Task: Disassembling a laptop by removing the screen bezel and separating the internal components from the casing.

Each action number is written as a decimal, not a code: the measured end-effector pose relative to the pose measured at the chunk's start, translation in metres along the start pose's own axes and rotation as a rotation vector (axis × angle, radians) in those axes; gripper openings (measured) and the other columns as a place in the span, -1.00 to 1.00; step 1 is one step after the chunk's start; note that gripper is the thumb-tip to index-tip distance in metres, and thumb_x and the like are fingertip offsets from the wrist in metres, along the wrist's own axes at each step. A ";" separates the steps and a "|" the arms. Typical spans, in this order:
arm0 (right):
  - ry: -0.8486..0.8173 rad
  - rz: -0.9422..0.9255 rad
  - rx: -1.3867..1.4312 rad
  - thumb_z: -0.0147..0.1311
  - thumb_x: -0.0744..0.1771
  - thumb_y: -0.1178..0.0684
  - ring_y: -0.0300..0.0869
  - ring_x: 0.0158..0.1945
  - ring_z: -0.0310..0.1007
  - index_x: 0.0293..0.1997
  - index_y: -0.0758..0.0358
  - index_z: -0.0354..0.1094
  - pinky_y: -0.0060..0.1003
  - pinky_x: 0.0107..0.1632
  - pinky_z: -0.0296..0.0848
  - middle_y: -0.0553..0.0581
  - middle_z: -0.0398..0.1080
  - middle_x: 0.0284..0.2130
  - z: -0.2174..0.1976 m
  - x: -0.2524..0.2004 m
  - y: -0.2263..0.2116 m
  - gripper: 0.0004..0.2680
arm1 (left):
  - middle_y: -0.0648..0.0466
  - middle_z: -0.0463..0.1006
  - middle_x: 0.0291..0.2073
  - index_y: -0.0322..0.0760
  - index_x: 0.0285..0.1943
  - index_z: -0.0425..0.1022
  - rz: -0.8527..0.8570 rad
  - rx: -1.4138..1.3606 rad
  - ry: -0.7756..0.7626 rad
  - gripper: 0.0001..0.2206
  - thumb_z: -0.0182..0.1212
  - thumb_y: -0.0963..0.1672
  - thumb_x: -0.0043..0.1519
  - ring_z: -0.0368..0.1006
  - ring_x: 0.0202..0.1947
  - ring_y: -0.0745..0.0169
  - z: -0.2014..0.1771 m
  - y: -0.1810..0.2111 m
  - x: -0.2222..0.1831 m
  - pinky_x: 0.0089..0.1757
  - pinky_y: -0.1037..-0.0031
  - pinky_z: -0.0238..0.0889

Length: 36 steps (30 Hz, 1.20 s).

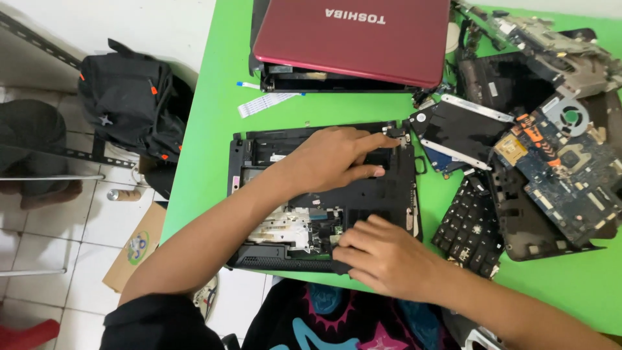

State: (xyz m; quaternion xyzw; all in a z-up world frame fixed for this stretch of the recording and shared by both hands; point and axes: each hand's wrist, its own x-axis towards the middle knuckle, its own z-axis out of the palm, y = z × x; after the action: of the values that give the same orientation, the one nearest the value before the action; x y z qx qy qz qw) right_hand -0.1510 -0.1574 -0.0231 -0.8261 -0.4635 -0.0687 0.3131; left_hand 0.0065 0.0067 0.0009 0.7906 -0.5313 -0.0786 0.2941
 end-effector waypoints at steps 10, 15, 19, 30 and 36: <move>0.184 0.350 -0.296 0.26 0.22 0.14 0.03 -0.17 0.42 -0.03 0.08 0.52 -0.07 -0.12 0.41 0.05 0.43 -0.23 -0.059 -0.034 0.074 -0.76 | 0.08 0.46 -0.47 -0.12 0.25 0.33 -0.033 -0.009 -0.043 -0.67 0.13 -0.01 0.37 0.51 -0.33 -0.03 -0.003 0.003 0.001 -0.25 0.12 0.42; 0.360 0.529 -0.294 0.20 0.30 0.31 0.03 -0.09 0.51 -0.03 0.19 0.57 -0.15 -0.08 0.48 0.06 0.47 -0.19 -0.070 -0.024 0.070 -0.80 | 0.07 0.45 -0.48 -0.15 0.29 0.33 -0.050 -0.040 -0.056 -0.68 0.08 -0.04 0.40 0.50 -0.37 0.00 -0.007 0.007 0.004 -0.27 0.17 0.43; 0.371 0.551 -0.300 0.18 0.33 0.29 -0.02 -0.10 0.50 -0.02 0.27 0.56 -0.20 -0.07 0.49 0.07 0.45 -0.20 -0.061 -0.020 0.074 -0.84 | 0.08 0.46 -0.48 -0.14 0.30 0.33 -0.062 -0.032 -0.067 -0.68 0.08 -0.03 0.40 0.50 -0.37 0.00 -0.006 0.005 0.004 -0.29 0.17 0.43; 0.182 0.469 -0.481 0.28 0.26 0.10 -0.05 -0.22 0.50 -0.23 0.16 0.56 -0.20 -0.24 0.51 0.00 0.36 -0.38 -0.064 -0.022 0.044 -0.91 | 0.05 0.48 -0.49 -0.10 0.29 0.39 -0.059 -0.006 -0.057 -0.67 0.13 -0.02 0.37 0.52 -0.38 -0.03 -0.005 0.004 0.006 -0.32 0.16 0.45; 0.344 0.521 -0.542 0.26 0.32 0.02 -0.16 -0.22 0.49 -0.11 0.01 0.55 -0.30 -0.23 0.48 -0.09 0.35 -0.34 -0.050 -0.024 0.070 -0.90 | 0.03 0.50 -0.49 -0.12 0.29 0.41 -0.084 -0.112 -0.041 -0.66 0.18 -0.04 0.35 0.52 -0.40 -0.03 -0.007 0.005 0.008 -0.32 0.15 0.44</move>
State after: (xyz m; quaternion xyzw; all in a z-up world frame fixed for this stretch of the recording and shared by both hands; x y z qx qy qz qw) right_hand -0.0988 -0.2298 -0.0242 -0.9448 -0.1447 -0.2438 0.1641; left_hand 0.0091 0.0015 0.0106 0.7929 -0.4982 -0.1365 0.3233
